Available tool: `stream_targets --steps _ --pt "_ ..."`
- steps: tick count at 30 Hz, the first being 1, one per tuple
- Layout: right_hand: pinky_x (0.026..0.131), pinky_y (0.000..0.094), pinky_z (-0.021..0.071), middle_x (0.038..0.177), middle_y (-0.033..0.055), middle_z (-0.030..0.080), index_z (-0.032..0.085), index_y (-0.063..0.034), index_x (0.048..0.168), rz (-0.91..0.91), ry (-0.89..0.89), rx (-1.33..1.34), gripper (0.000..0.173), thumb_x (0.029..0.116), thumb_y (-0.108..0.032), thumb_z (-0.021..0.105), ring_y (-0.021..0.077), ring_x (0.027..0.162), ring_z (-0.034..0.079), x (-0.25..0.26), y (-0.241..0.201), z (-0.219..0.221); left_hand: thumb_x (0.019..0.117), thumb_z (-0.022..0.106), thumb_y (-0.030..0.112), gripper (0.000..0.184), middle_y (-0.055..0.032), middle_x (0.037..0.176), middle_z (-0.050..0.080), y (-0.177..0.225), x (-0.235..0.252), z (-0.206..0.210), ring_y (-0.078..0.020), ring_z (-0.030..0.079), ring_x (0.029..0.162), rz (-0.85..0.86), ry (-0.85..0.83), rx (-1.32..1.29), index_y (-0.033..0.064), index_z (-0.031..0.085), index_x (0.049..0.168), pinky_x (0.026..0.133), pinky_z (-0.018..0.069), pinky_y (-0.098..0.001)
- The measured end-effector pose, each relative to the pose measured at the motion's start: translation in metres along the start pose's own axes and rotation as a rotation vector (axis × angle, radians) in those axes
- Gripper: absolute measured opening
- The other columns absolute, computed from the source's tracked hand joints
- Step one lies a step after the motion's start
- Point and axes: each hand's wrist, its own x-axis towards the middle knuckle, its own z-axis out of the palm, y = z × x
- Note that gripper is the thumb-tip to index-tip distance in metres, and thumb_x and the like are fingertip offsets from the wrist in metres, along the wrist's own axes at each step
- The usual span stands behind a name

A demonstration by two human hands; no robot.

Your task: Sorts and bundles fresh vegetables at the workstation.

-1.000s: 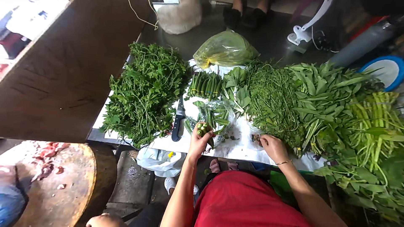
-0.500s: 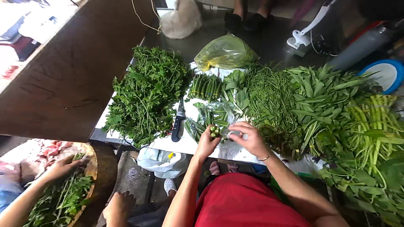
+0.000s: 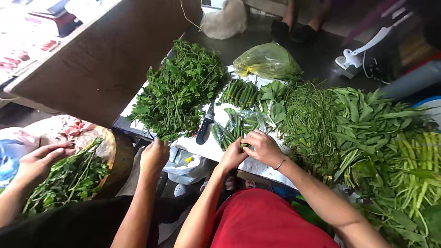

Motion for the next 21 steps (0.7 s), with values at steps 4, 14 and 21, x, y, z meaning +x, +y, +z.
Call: stream_targets --steps 4,14,21 --pt "0.088 0.0468 0.0576 0.101 0.0104 0.074 0.078 -0.0060 0.100 0.032 -0.019 0.129 0.016 0.0906 -0.017 0.072 0.0275 0.102 0.070 0.001 0.007 -0.001 0.0891 0.071 0.015 0.039 -0.0078 0.097 0.069 -0.002 -0.003 0.005 -0.0129 0.069 0.082 -0.083 -0.008 -0.132 0.0006 0.059 0.124 0.079 0.0596 -0.0349" --pt "0.093 0.0528 0.0550 0.114 0.0197 0.069 0.074 -0.0003 0.111 0.292 0.093 0.002 0.021 0.0916 -0.006 0.069 0.0351 0.104 0.068 0.052 0.077 -0.035 0.0902 0.067 0.006 0.040 -0.0112 0.099 0.066 -0.036 -0.030 0.030 -0.0181 0.069 0.079 -0.297 0.030 -0.457 -0.0026 0.053 0.127 0.074 0.0612 -0.0351" --pt "0.099 0.0622 0.0499 0.132 0.0237 0.061 0.070 0.0037 0.119 0.332 -0.374 -0.245 0.027 0.0936 0.002 0.062 0.0437 0.125 0.058 0.087 0.118 0.036 0.0929 0.064 0.005 0.034 -0.0107 0.092 0.068 -0.044 -0.055 0.009 -0.0182 0.069 0.073 -0.270 0.242 -0.609 -0.0044 0.052 0.123 0.070 0.0615 -0.0345"
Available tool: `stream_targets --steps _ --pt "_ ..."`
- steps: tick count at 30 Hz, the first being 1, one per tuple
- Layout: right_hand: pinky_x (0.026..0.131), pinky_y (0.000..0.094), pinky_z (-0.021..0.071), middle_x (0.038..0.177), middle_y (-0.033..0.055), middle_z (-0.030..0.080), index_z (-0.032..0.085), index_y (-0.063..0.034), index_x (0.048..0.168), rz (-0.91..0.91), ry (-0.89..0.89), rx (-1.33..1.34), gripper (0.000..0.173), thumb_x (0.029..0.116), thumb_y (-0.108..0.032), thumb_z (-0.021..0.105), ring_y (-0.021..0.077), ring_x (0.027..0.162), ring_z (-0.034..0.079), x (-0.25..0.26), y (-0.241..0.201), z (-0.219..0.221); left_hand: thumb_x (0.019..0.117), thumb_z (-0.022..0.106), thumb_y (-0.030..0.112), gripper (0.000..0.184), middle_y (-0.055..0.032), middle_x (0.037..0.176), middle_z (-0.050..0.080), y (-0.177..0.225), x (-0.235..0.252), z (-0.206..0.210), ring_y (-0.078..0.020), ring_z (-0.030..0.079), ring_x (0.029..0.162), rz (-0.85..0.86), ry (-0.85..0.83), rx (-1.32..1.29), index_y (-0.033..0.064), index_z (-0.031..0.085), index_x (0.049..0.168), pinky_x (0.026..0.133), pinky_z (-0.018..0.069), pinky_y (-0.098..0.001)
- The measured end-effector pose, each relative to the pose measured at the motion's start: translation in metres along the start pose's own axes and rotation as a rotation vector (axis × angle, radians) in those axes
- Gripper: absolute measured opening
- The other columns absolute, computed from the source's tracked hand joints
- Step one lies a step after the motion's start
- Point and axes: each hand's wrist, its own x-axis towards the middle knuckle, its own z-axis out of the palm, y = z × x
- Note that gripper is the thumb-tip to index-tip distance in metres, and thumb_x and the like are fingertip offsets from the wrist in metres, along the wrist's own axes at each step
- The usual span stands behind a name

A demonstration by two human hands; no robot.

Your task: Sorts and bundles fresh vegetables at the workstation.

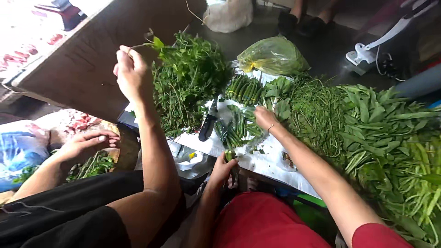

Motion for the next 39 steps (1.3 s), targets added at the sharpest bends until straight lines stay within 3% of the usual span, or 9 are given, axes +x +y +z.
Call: stream_targets --steps 3,6,9,12,16,22,26,29,39 --pt "0.100 0.0595 0.0508 0.128 0.0228 0.064 0.071 0.0029 0.116 -0.081 0.129 0.088 0.023 0.0962 -0.003 0.062 0.0424 0.123 0.060 -0.010 -0.012 0.012 0.0945 0.063 0.004 0.035 -0.0124 0.093 0.068 0.001 -0.005 -0.012 -0.0202 0.069 0.073 0.005 0.101 -0.098 -0.0042 0.049 0.126 0.069 0.0618 -0.0363" --pt "0.098 0.0605 0.0509 0.121 0.0227 0.067 0.073 0.0015 0.109 0.031 -0.048 0.146 0.028 0.1012 -0.022 0.061 0.0411 0.117 0.064 -0.020 -0.042 0.025 0.0970 0.061 0.004 0.031 -0.0123 0.089 0.068 0.003 -0.005 -0.016 -0.0205 0.069 0.071 -0.022 0.160 -0.169 -0.0040 0.049 0.124 0.068 0.0617 -0.0360" --pt "0.094 0.0618 0.0512 0.116 0.0247 0.068 0.072 0.0038 0.104 0.190 -0.119 0.177 0.045 0.0984 -0.041 0.067 0.0424 0.112 0.065 -0.018 -0.059 0.049 0.1005 0.057 0.004 0.028 -0.0133 0.091 0.067 0.010 0.000 -0.012 -0.0209 0.069 0.073 -0.052 0.185 -0.274 -0.0041 0.048 0.126 0.070 0.0622 -0.0370" --pt "0.091 0.0616 0.0518 0.115 0.0230 0.069 0.072 0.0027 0.103 0.288 -0.096 0.235 0.034 0.0975 -0.030 0.066 0.0412 0.110 0.066 -0.017 -0.060 0.057 0.1027 0.051 0.002 0.024 -0.0141 0.090 0.067 0.017 0.006 -0.007 -0.0219 0.069 0.075 -0.048 0.150 -0.394 -0.0032 0.046 0.126 0.072 0.0616 -0.0380" --pt "0.091 0.0612 0.0519 0.104 0.0215 0.071 0.072 0.0003 0.102 0.351 -0.149 0.464 0.034 0.0957 -0.033 0.068 0.0384 0.102 0.068 -0.057 -0.050 0.021 0.1047 0.049 0.003 0.023 -0.0145 0.093 0.066 0.025 0.017 -0.003 -0.0224 0.069 0.077 -0.072 0.158 -0.485 -0.0015 0.045 0.127 0.074 0.0612 -0.0389" --pt "0.085 0.0365 0.0558 0.099 0.0139 0.070 0.074 0.0009 0.099 0.053 0.080 0.744 0.029 0.0944 -0.027 0.070 0.0205 0.090 0.067 -0.142 -0.057 0.018 0.1039 0.050 0.007 0.029 -0.0126 0.098 0.068 0.022 0.034 0.002 -0.0222 0.070 0.085 -0.032 0.028 -0.511 0.0002 0.044 0.131 0.081 0.0603 -0.0394" --pt "0.080 0.0337 0.0563 0.093 0.0139 0.070 0.074 0.0010 0.095 0.031 0.233 0.695 0.027 0.0939 -0.026 0.070 0.0199 0.083 0.067 -0.152 -0.070 0.025 0.0987 0.056 0.008 0.033 -0.0118 0.101 0.070 0.025 0.041 0.013 -0.0212 0.071 0.088 0.044 -0.084 -0.460 0.0003 0.045 0.129 0.082 0.0610 -0.0390" --pt "0.081 0.0353 0.0569 0.094 0.0151 0.070 0.073 0.0017 0.094 0.047 0.272 0.669 0.027 0.0934 -0.026 0.071 0.0214 0.084 0.068 -0.152 -0.073 0.025 0.0996 0.056 0.008 0.038 -0.0138 0.106 0.069 0.031 0.046 0.020 -0.0226 0.071 0.092 0.059 -0.096 -0.398 0.0003 0.042 0.134 0.081 0.0613 -0.0410" --pt "0.083 0.0352 0.0561 0.098 0.0170 0.068 0.071 0.0037 0.098 0.026 0.168 0.630 0.029 0.0938 -0.025 0.072 0.0230 0.086 0.067 -0.150 -0.073 0.019 0.0953 0.061 0.000 0.044 -0.0141 0.104 0.068 0.038 0.050 0.029 -0.0212 0.071 0.090 0.137 -0.106 -0.201 -0.0044 0.041 0.134 0.083 0.0612 -0.0387"
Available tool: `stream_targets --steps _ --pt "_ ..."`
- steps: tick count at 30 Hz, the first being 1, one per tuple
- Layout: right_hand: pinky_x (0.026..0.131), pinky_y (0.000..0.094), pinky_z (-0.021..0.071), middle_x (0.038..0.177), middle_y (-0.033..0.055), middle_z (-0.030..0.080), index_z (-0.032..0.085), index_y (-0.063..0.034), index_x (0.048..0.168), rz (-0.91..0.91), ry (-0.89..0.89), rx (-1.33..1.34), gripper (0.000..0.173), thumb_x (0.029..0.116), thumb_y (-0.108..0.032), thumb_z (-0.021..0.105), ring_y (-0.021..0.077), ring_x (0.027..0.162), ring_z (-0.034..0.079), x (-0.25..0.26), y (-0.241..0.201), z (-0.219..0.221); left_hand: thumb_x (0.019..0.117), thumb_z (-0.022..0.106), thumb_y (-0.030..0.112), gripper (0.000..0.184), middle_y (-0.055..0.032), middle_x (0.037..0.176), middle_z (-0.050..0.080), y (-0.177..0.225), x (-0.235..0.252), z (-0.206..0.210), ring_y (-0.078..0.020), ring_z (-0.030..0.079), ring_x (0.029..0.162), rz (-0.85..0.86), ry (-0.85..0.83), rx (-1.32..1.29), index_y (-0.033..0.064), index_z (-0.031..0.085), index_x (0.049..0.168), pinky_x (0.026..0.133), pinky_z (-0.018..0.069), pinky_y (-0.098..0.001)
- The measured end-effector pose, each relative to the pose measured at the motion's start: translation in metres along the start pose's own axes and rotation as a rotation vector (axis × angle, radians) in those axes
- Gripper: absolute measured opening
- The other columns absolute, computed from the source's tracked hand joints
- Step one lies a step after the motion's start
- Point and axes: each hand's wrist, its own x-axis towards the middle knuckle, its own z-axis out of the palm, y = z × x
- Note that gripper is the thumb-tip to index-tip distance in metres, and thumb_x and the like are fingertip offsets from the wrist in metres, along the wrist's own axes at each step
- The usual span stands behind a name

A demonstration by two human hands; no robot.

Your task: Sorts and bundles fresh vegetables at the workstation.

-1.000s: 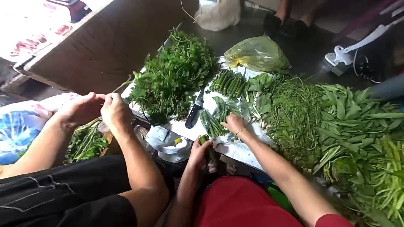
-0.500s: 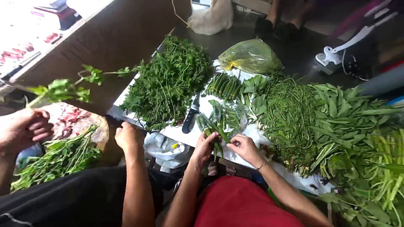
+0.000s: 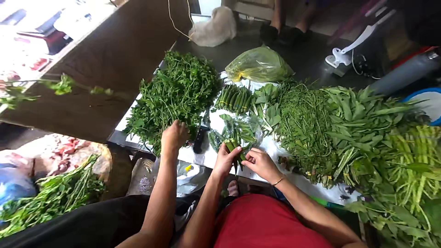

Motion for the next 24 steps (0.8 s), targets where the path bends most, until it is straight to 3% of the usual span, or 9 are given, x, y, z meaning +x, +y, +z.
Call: stream_targets --steps 4,5,7,11,13,15,17,21,24 --pt "0.094 0.0393 0.0561 0.111 0.0169 0.072 0.072 0.0024 0.115 0.016 -0.095 0.101 0.031 0.1004 -0.024 0.064 0.0239 0.099 0.070 0.000 0.006 -0.018 0.0943 0.066 0.008 0.049 -0.0130 0.108 0.067 0.006 -0.002 -0.003 -0.0171 0.069 0.097 0.109 -0.075 0.243 -0.0055 0.042 0.135 0.089 0.0595 -0.0355" --pt "0.094 0.0387 0.0574 0.117 0.0158 0.071 0.070 0.0018 0.120 0.039 -0.084 0.186 0.029 0.1037 -0.017 0.055 0.0222 0.103 0.071 0.000 0.007 -0.027 0.0940 0.066 0.010 0.049 -0.0125 0.109 0.067 0.008 -0.002 -0.005 -0.0162 0.069 0.097 0.150 -0.092 0.321 -0.0056 0.044 0.135 0.090 0.0592 -0.0350" --pt "0.086 0.0360 0.0632 0.124 0.0125 0.070 0.067 0.0022 0.116 0.035 0.023 0.411 0.028 0.1013 -0.001 0.043 0.0182 0.106 0.072 0.001 0.008 -0.041 0.0953 0.066 0.013 0.046 -0.0111 0.108 0.067 0.015 -0.004 -0.005 -0.0137 0.068 0.097 0.232 -0.140 0.473 -0.0055 0.047 0.133 0.090 0.0584 -0.0331" --pt "0.077 0.0345 0.0657 0.125 0.0134 0.070 0.064 0.0018 0.104 -0.086 0.158 0.608 0.015 0.0892 0.006 0.065 0.0199 0.101 0.074 0.009 -0.002 -0.055 0.0982 0.066 0.017 0.047 -0.0150 0.114 0.066 0.029 -0.008 0.001 -0.0167 0.067 0.101 0.320 -0.220 0.798 -0.0057 0.048 0.135 0.093 0.0567 -0.0344" --pt "0.081 0.0337 0.0646 0.128 0.0129 0.068 0.064 0.0004 0.109 -0.114 0.106 0.488 0.029 0.0842 -0.005 0.077 0.0181 0.107 0.072 0.015 -0.014 -0.062 0.0983 0.067 0.018 0.058 -0.0198 0.125 0.064 0.036 -0.009 0.009 -0.0238 0.066 0.113 0.273 -0.245 0.920 -0.0033 0.041 0.146 0.102 0.0530 -0.0411" --pt "0.077 0.0351 0.0615 0.130 0.0136 0.066 0.063 -0.0013 0.119 -0.132 0.021 0.275 0.046 0.0822 -0.021 0.082 0.0176 0.100 0.071 0.022 -0.027 -0.068 0.0987 0.066 0.018 0.078 -0.0239 0.135 0.060 0.042 -0.011 0.019 -0.0290 0.063 0.122 0.227 -0.267 0.993 -0.0010 0.020 0.159 0.108 0.0485 -0.0461" --pt "0.078 0.0419 0.0578 0.132 0.0146 0.064 0.059 -0.0036 0.125 -0.128 -0.072 0.109 0.058 0.0803 -0.032 0.084 0.0221 0.099 0.069 0.031 -0.036 -0.071 0.0980 0.065 0.015 0.091 -0.0277 0.140 0.056 0.044 -0.014 0.025 -0.0306 0.061 0.126 0.242 -0.273 1.026 -0.0019 0.002 0.162 0.111 0.0455 -0.0468" --pt "0.101 0.0511 0.0511 0.127 0.0164 0.065 0.050 -0.0028 0.136 -0.097 -0.229 0.046 0.077 0.0755 -0.031 0.088 0.0291 0.117 0.064 0.047 -0.033 -0.066 0.0915 0.069 0.005 0.102 -0.0261 0.136 0.059 0.048 -0.018 0.027 -0.0287 0.064 0.123 0.296 -0.225 1.034 -0.0023 -0.006 0.160 0.108 0.0488 -0.0448" --pt "0.099 0.0517 0.0507 0.117 0.0221 0.066 0.054 0.0030 0.131 -0.096 -0.327 0.072 0.060 0.0878 -0.030 0.079 0.0324 0.110 0.065 0.049 -0.015 -0.065 0.0927 0.069 0.008 0.103 -0.0232 0.132 0.062 0.054 -0.018 0.021 -0.0271 0.065 0.118 0.256 -0.224 1.027 0.0016 -0.007 0.161 0.105 0.0510 -0.0450"
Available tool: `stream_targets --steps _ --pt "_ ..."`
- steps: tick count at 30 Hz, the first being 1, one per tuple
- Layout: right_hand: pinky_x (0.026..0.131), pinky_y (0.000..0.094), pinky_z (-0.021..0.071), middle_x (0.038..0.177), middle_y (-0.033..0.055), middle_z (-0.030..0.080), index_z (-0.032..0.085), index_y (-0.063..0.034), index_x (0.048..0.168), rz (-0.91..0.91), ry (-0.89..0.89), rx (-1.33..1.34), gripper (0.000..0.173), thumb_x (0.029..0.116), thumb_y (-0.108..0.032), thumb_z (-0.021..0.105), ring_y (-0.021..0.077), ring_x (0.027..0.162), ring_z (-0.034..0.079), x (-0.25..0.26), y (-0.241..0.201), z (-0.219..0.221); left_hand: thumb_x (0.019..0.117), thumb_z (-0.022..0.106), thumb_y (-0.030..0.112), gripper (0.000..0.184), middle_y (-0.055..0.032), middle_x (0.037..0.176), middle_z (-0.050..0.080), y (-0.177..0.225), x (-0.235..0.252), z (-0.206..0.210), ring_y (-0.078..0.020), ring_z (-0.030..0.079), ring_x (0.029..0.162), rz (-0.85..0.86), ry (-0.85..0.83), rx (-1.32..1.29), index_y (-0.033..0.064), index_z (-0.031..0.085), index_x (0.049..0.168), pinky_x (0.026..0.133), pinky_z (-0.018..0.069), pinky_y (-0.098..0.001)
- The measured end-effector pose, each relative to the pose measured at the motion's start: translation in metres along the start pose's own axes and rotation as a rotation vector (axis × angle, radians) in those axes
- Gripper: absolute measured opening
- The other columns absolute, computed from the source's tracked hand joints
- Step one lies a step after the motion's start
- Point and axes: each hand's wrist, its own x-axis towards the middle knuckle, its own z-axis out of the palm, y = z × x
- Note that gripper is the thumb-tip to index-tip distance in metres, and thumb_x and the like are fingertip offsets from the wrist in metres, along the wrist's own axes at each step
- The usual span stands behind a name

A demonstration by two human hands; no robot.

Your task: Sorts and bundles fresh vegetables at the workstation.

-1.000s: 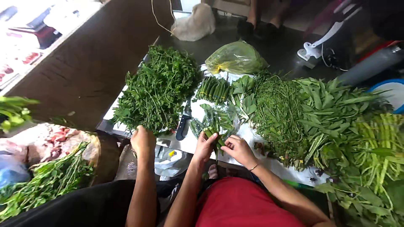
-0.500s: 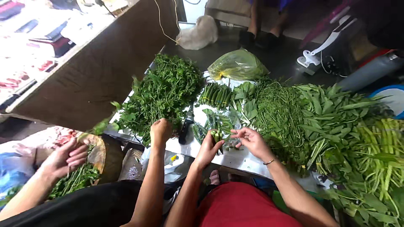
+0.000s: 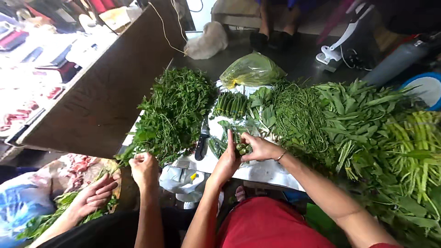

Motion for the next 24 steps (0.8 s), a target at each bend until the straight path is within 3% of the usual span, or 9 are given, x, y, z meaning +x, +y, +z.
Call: stream_targets --steps 3,6,9,13,15,17,20,22,24 --pt "0.085 0.0526 0.0528 0.091 0.0197 0.068 0.068 0.0041 0.102 -0.089 0.020 -0.143 0.044 0.1054 -0.037 0.053 0.0324 0.089 0.068 -0.019 0.013 0.004 0.0947 0.071 0.015 0.103 -0.0219 0.127 0.063 -0.018 0.001 -0.010 -0.0187 0.068 0.110 0.056 0.097 -0.142 0.0026 -0.007 0.162 0.100 0.0551 -0.0367" --pt "0.089 0.0423 0.0541 0.088 0.0141 0.073 0.075 0.0017 0.088 -0.443 0.082 -0.072 0.035 0.1040 -0.023 0.055 0.0253 0.092 0.070 -0.053 0.005 0.025 0.0948 0.070 0.017 0.102 -0.0231 0.138 0.056 -0.027 0.003 -0.012 -0.0134 0.067 0.112 0.094 0.133 -0.307 0.0017 -0.005 0.161 0.100 0.0547 -0.0314" --pt "0.103 0.0378 0.0545 0.108 0.0124 0.076 0.076 0.0001 0.105 -0.683 0.053 0.501 0.025 0.1018 -0.009 0.053 0.0206 0.109 0.071 -0.069 -0.003 0.044 0.0913 0.071 0.013 0.102 -0.0188 0.141 0.054 -0.020 0.001 -0.010 -0.0139 0.064 0.117 0.097 0.136 -0.568 0.0032 -0.002 0.162 0.103 0.0543 -0.0322" --pt "0.080 0.0194 0.0600 0.130 0.0015 0.071 0.073 -0.0181 0.129 -0.621 0.233 1.441 0.035 0.0990 -0.007 0.060 0.0068 0.102 0.072 -0.072 -0.012 0.063 0.0893 0.071 0.006 0.103 -0.0145 0.131 0.060 0.011 -0.009 -0.010 -0.0153 0.067 0.110 0.147 0.125 -0.798 0.0025 -0.003 0.161 0.098 0.0576 -0.0348" --pt "0.090 0.0180 0.0575 0.142 0.0044 0.064 0.066 -0.0115 0.137 -0.609 0.319 1.674 0.041 0.0969 -0.005 0.064 0.0092 0.119 0.067 -0.066 -0.011 0.066 0.0912 0.070 0.007 0.102 -0.0148 0.130 0.060 0.025 -0.014 -0.010 -0.0133 0.068 0.108 0.227 0.119 -0.694 -0.0017 -0.005 0.160 0.096 0.0582 -0.0332" --pt "0.100 0.0240 0.0551 0.141 0.0084 0.064 0.065 -0.0078 0.138 -0.538 0.436 1.596 0.044 0.0948 -0.014 0.071 0.0147 0.126 0.064 -0.061 -0.005 0.064 0.0935 0.070 0.010 0.098 -0.0187 0.129 0.060 0.032 -0.017 -0.007 -0.0118 0.067 0.108 0.299 0.113 -0.397 -0.0087 -0.003 0.158 0.096 0.0578 -0.0311" --pt "0.093 0.0326 0.0590 0.132 0.0121 0.069 0.062 0.0008 0.135 -0.395 0.567 1.093 0.059 0.0856 -0.025 0.082 0.0191 0.115 0.069 -0.056 0.009 0.054 0.0937 0.071 0.013 0.097 -0.0216 0.123 0.065 0.038 -0.019 0.000 -0.0224 0.069 0.109 0.196 0.054 -0.002 -0.0098 0.003 0.158 0.100 0.0552 -0.0404" --pt "0.091 0.0325 0.0606 0.125 0.0152 0.070 0.059 0.0107 0.133 -0.286 0.537 0.670 0.063 0.0830 -0.019 0.081 0.0181 0.108 0.071 -0.056 0.011 0.042 0.0963 0.068 0.016 0.094 -0.0217 0.123 0.066 0.031 -0.018 0.007 -0.0279 0.069 0.110 0.124 -0.022 0.133 -0.0079 0.003 0.159 0.101 0.0536 -0.0449" --pt "0.089 0.0310 0.0599 0.120 0.0144 0.071 0.065 0.0069 0.130 -0.202 0.457 0.315 0.058 0.0836 -0.024 0.080 0.0158 0.102 0.071 -0.054 0.008 0.040 0.0976 0.065 0.015 0.093 -0.0232 0.125 0.065 0.024 -0.019 0.016 -0.0308 0.069 0.108 0.066 -0.087 0.184 -0.0053 0.000 0.161 0.099 0.0537 -0.0466"
